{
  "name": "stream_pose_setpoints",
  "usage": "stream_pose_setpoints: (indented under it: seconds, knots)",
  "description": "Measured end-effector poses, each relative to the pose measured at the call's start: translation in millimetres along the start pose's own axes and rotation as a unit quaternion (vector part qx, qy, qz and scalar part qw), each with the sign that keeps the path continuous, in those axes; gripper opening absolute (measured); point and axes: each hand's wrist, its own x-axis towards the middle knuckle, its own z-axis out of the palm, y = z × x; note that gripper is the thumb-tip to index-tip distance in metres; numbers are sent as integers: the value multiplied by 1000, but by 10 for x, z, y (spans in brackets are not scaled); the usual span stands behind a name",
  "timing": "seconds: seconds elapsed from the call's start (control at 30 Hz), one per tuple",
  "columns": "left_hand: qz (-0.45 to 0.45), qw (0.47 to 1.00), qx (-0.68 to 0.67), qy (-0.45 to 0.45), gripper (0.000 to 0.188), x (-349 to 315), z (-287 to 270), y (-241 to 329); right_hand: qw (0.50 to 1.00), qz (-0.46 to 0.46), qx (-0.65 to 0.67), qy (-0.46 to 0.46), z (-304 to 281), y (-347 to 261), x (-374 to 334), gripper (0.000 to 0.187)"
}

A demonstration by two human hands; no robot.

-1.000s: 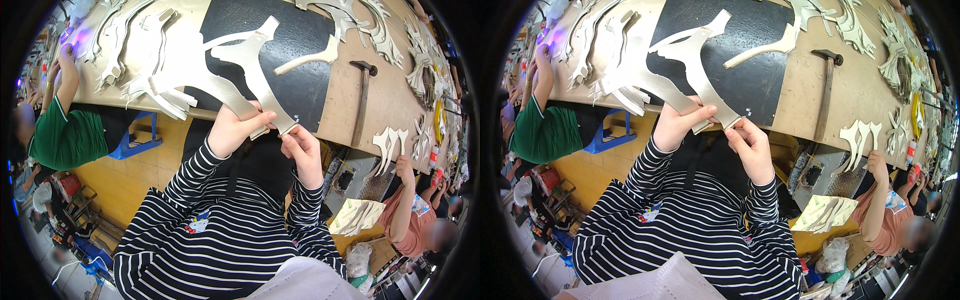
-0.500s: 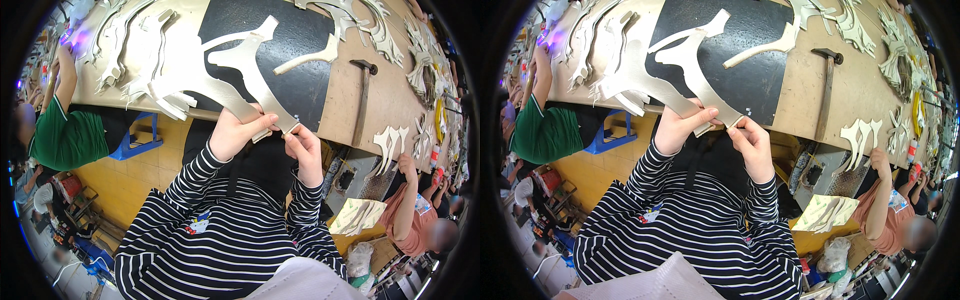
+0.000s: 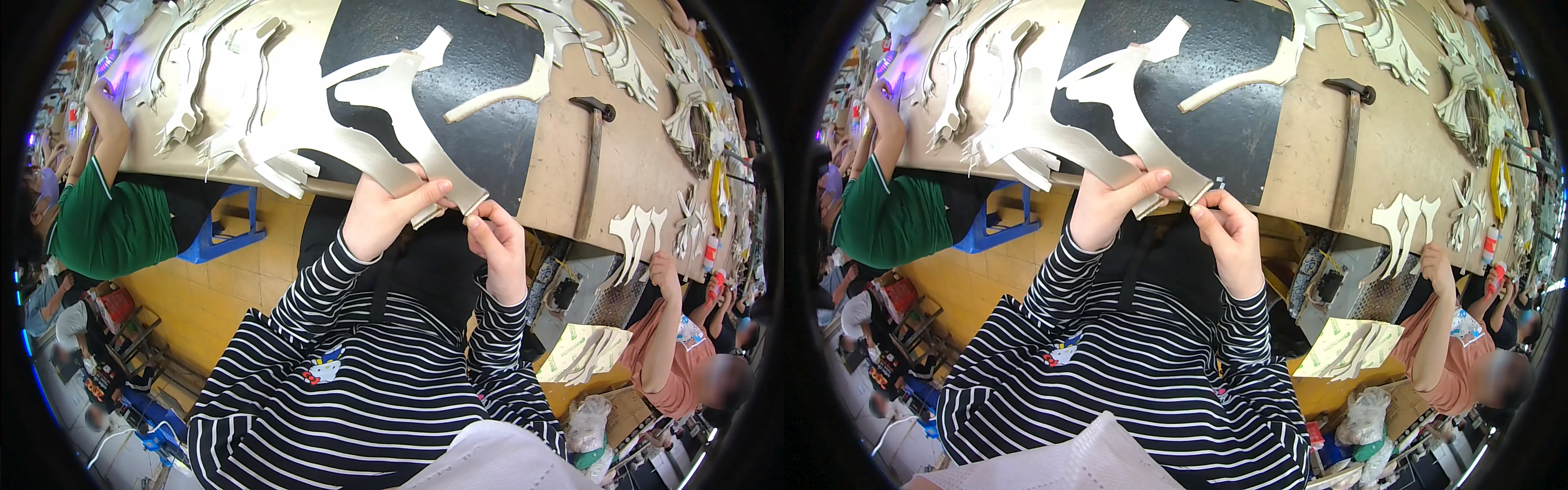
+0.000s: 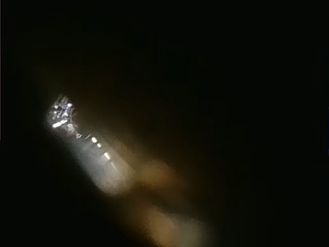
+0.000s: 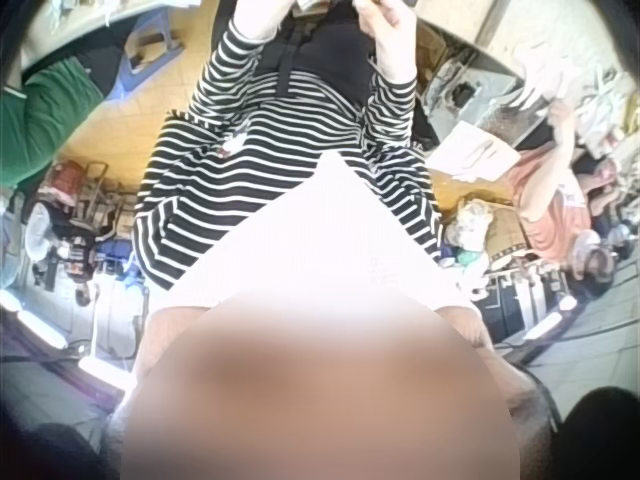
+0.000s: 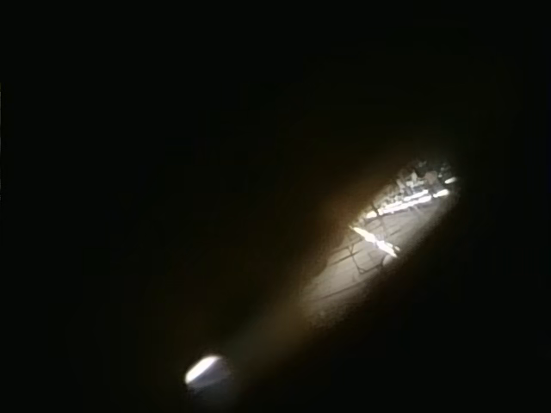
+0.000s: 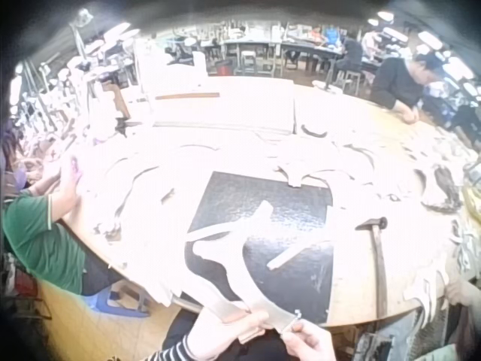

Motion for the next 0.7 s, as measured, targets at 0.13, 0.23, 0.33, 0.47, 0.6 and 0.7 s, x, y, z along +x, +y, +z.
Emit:
stream_pose_setpoints:
  seconds: [0.13, 0.23, 0.33, 0.47, 0.6, 0.7]
  knots:
    - [33, 995, 28, 95, 36, 217, -8, -24, 999, -26, -24, 39, 24, -16, -17, 13]
    - [-71, 984, 138, 83, 51, 266, -153, 47, 991, -64, -77, 94, 69, -41, -37, 27]
    - [-14, 998, -1, 64, 51, 150, -141, 73, 977, -97, -138, 130, 146, -84, -85, 35]
    - [12, 992, -123, -38, 39, -59, 19, 90, 995, -60, -36, 65, 286, -153, -213, 39]
    - [7, 994, -85, -69, 30, -154, 78, 167, 997, -49, 35, 41, 406, -233, -312, 29]
    - [47, 998, -41, -10, 25, -210, 148, 193, 994, -65, 64, 57, 460, -288, -346, 25]
